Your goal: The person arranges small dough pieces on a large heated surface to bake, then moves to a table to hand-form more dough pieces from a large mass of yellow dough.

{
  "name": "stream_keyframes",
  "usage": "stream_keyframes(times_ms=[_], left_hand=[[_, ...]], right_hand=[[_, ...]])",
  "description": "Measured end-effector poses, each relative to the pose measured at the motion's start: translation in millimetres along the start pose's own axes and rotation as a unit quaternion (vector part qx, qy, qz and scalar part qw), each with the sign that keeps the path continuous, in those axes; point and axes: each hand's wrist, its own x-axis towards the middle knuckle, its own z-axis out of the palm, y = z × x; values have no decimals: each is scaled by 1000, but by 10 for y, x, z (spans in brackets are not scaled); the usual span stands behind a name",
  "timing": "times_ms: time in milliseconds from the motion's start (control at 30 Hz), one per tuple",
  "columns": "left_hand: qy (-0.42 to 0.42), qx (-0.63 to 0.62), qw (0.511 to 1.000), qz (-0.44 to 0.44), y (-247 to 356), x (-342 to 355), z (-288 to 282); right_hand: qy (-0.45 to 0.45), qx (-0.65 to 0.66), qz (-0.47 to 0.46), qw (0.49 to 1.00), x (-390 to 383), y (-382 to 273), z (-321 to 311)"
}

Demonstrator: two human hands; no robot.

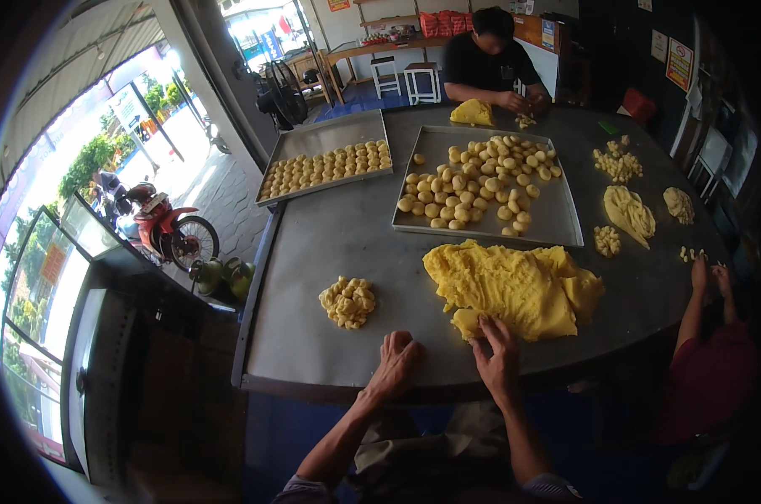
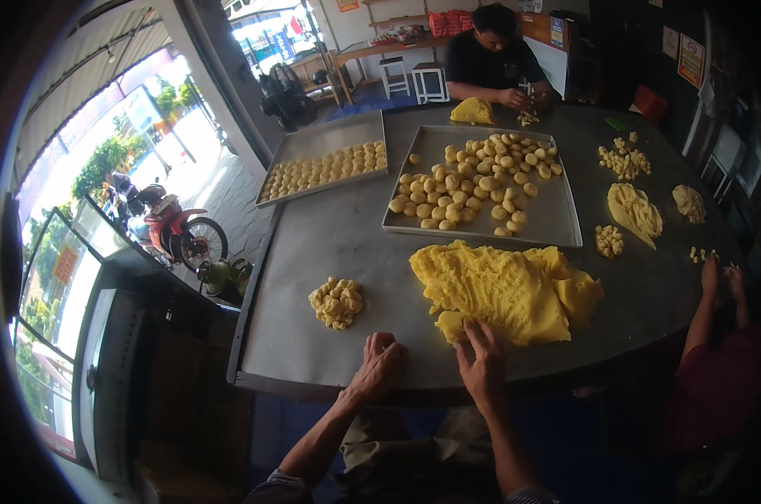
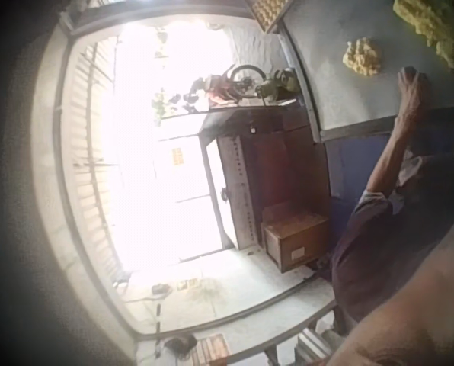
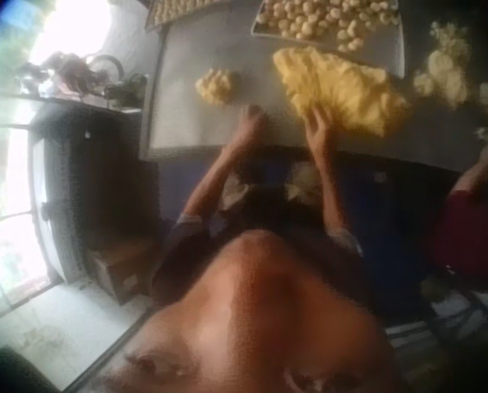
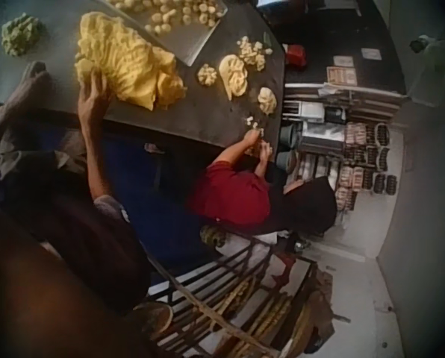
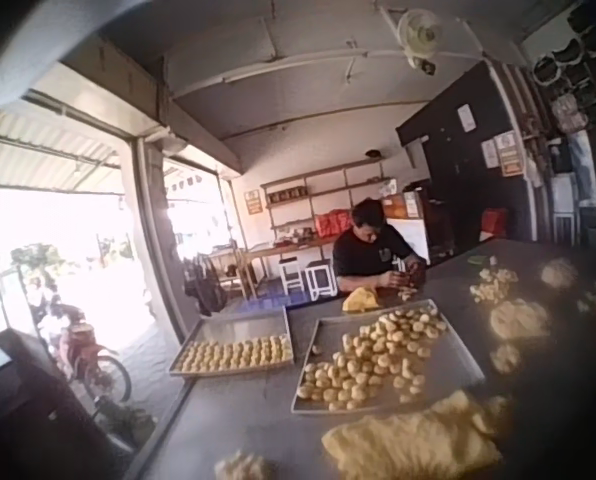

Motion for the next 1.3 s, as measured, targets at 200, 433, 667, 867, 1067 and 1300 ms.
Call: stream_keyframes(times_ms=[200, 433, 667, 867, 1067, 1300], left_hand=[[62, 20, 996, -67, -242, -86, -41], [-41, -58, 970, -233, -52, 274, -358], [63, 160, 976, -132, -453, 563, 141], [-12, 59, 995, -84, -194, 7, -211], [-307, 1, 942, -137, 64, 236, -874], [157, -254, 950, 91, 1066, 1023, -1223]], right_hand=[[-5, 30, 18, 999, -19, 1, 17], [7, 24, 23, 999, -30, 22, -10], [-3, 40, 6, 999, -22, 107, 87], [-1, 66, 10, 998, -36, 47, 31], [-2, 65, 11, 998, -48, 22, 68], [-6, 109, 7, 994, -37, 103, 38]])
